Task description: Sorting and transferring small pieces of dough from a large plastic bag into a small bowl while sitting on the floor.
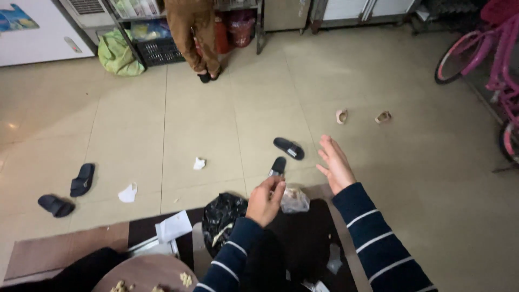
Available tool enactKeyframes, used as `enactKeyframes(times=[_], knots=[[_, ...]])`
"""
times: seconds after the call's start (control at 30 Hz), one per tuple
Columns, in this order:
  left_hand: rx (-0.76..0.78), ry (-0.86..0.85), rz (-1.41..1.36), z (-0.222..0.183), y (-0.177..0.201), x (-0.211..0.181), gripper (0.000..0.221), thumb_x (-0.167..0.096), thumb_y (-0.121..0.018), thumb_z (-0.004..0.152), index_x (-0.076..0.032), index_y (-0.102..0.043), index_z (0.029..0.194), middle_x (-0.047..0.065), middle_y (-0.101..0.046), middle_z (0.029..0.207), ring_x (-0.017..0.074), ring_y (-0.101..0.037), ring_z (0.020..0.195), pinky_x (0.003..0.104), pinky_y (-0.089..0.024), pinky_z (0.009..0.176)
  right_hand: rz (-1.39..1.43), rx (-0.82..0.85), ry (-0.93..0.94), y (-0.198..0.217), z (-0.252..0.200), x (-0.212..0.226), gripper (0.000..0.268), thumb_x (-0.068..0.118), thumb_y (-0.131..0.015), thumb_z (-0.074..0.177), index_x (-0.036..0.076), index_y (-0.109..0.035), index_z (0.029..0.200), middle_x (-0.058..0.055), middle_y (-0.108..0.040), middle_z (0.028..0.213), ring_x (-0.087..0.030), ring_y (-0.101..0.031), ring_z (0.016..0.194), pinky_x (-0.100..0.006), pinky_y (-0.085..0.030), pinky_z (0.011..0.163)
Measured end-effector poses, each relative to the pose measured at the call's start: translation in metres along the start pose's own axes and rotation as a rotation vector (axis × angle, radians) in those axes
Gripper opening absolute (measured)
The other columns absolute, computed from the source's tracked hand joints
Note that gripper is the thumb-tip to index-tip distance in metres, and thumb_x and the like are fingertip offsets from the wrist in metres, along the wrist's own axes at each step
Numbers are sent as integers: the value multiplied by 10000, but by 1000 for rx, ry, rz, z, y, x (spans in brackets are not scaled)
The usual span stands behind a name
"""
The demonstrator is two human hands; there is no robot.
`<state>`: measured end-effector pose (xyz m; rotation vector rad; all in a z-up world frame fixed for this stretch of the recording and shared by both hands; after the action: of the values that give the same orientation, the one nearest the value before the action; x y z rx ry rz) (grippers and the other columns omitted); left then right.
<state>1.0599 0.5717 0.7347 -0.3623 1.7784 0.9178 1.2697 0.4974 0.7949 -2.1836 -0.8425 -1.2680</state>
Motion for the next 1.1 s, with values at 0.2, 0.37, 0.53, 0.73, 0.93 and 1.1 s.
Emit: enactKeyframes(times=[0.2, 0.37, 0.53, 0.73, 0.93, 1.1], knots=[[-14, -132, -145, 119, -1, -17, 408, -386, -592, 1169, -116, -789, 1402, 229, -857, 1196, 435, -798, 1210, 541, -667, 1004, -35, 133, 33, -23, 107, 37, 881, 694, -398, 1170, 142, -235, 1836, -188, -148, 1922, -440, -78, 1767, -680, -87, 1398], [-28, -195, -299, 222, 27, -68, 532, -361, -530, 1192, -12, -642, 1577, 346, -735, 1453, 527, -672, 1403, 629, -563, 1172, -157, 229, 104, -68, 240, 53, 762, 654, -434, 1191, 163, -457, 1773, -174, -518, 1785, -427, -450, 1651, -527, -385, 1304], [-79, -390, -552, 310, 16, -85, 931, -583, -455, 1134, 23, -171, 1782, 286, -272, 1860, 409, -351, 1697, 476, -304, 1356, 92, 316, 373, -134, 321, 60, 739, 385, -563, 1106, -21, -434, 1710, -174, -423, 1830, -260, -367, 1704, -360, -247, 1382], [-92, -235, -572, 338, 58, -100, 906, -493, -411, 1131, -134, 61, 1816, 172, 116, 1929, 419, 162, 1753, 636, -37, 1370, 28, 358, 402, -212, 387, 85, 720, 414, -510, 1108, -22, -487, 1681, -143, -485, 1798, -246, -428, 1672, -347, -285, 1373], [-284, -335, -579, 345, 143, -64, 857, -501, -398, 1171, -11, -77, 1796, 230, -100, 1909, 376, -174, 1750, 493, -204, 1386, -120, 479, 391, -300, 402, 78, 721, 449, -446, 1112, -21, -552, 1647, -105, -558, 1761, -228, -502, 1634, -332, -330, 1361], [-415, -192, -575, 347, 175, -5, 825, -511, -414, 1157, -59, -166, 1801, 191, -211, 1897, 347, -289, 1727, 465, -306, 1367, -75, 714, 239, -367, 400, 53, 786, 484, -433, 1122, -39, -432, 1709, -186, -476, 1805, -284, -463, 1669, -363, -330, 1366]])
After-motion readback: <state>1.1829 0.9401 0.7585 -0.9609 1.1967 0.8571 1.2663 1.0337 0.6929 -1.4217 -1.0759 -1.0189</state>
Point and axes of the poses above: each hand's wrist, its own z-axis towards the middle knuckle, its own y-axis out of the back of the hand, x = y × z, the point moved 10 cm from there along z, towards the middle knuckle
